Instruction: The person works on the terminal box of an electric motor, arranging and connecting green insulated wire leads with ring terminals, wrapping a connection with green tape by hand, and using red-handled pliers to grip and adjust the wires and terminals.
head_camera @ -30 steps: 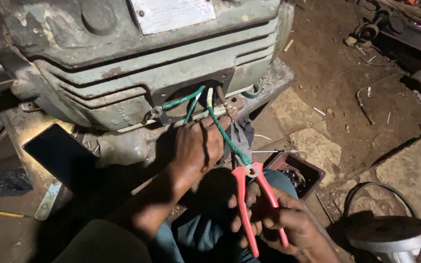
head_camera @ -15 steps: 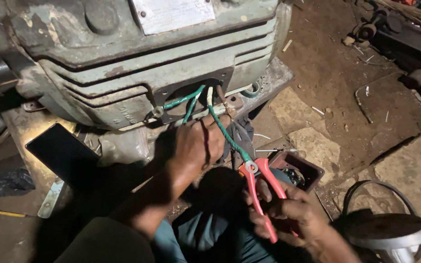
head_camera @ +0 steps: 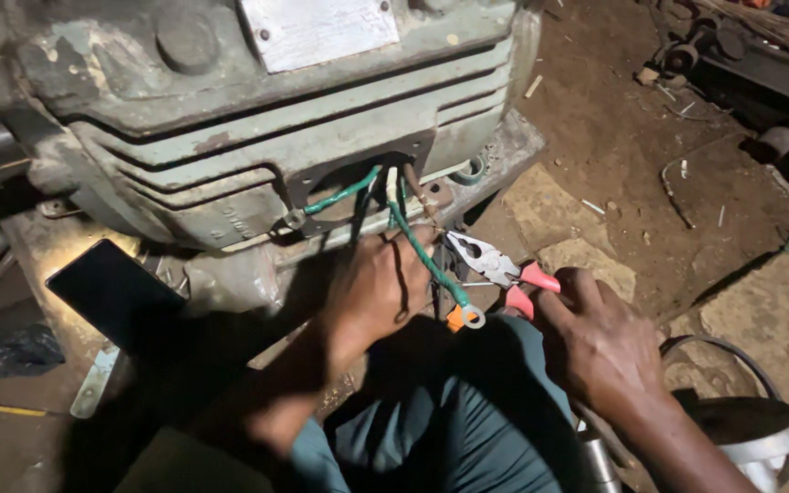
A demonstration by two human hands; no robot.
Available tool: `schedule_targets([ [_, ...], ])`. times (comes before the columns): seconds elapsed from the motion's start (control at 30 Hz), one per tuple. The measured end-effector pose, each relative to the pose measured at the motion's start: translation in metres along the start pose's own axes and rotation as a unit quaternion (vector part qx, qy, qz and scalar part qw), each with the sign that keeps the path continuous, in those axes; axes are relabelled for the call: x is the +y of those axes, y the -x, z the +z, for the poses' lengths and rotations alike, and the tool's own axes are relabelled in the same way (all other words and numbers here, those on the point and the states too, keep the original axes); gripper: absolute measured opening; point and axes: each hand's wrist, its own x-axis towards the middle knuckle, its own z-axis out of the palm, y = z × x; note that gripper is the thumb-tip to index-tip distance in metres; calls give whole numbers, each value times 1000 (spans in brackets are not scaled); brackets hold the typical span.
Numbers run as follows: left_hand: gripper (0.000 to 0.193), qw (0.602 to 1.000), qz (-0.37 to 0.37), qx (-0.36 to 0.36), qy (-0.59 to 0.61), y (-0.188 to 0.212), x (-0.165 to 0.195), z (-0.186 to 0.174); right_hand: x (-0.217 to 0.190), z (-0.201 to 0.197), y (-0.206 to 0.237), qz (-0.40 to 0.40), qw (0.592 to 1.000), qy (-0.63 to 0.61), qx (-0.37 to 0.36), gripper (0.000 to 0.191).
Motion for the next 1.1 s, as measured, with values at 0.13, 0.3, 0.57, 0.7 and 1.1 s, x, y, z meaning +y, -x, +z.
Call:
schedule_targets([
  [0.13,17,998,-36,-9,50,0,-2,5,11,11,-5,-3,999,12,30,28],
  [0.3,18,997,6,45,62,0,-4,7,28,4,-18,-31,994,74,71,34],
  [0.57,17,983,-146,-51,96,2,-4,-8,40,15,-39,-107,963,-217,-122,70],
  [0.7,17,991,-127,-20,-37,7,5,-1,46,20,-17,-212,875,-415,-131,72],
  [1.1,46,895,-243,-50,372,1,-10,-11,46,56,-41,-133,837,-470,-247,56],
])
